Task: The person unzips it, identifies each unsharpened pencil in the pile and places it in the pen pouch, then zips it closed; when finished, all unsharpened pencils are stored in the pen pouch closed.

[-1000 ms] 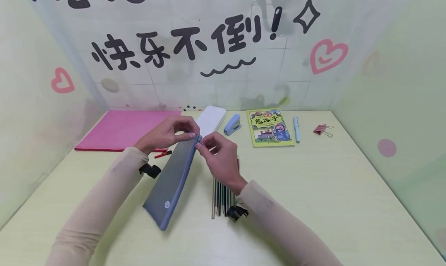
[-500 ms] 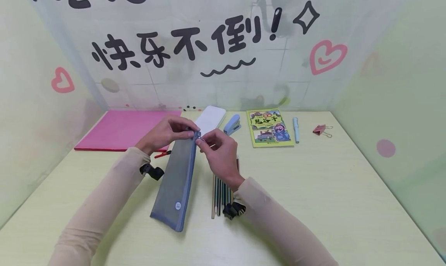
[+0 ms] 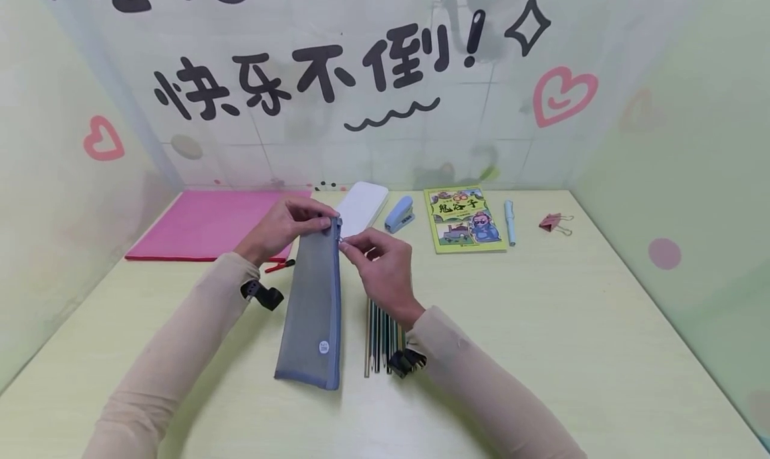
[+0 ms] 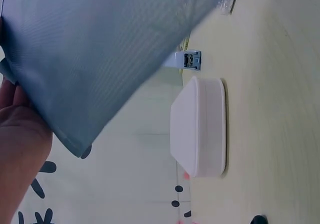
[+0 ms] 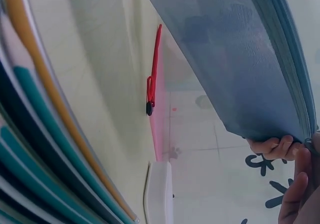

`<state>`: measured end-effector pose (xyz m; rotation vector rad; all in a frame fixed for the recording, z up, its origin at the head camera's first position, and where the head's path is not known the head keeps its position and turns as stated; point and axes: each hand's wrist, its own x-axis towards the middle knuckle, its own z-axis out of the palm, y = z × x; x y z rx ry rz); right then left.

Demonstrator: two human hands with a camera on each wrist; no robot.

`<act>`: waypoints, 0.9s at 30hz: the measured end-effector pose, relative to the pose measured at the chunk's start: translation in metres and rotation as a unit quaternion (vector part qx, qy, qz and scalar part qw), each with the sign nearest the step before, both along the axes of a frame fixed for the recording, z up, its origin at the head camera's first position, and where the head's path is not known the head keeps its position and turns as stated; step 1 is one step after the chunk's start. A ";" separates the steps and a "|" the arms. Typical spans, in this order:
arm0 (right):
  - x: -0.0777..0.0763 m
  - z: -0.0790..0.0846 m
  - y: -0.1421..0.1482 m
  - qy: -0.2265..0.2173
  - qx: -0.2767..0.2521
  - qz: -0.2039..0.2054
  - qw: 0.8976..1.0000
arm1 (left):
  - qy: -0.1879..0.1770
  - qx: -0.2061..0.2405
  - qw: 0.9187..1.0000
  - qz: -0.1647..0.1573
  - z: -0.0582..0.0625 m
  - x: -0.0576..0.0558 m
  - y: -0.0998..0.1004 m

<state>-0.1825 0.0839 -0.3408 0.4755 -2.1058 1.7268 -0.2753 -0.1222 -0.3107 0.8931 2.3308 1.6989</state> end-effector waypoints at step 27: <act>0.027 -0.015 0.017 0.138 0.124 0.092 0.978 | 0.001 0.044 0.998 0.044 0.000 -0.012 -0.019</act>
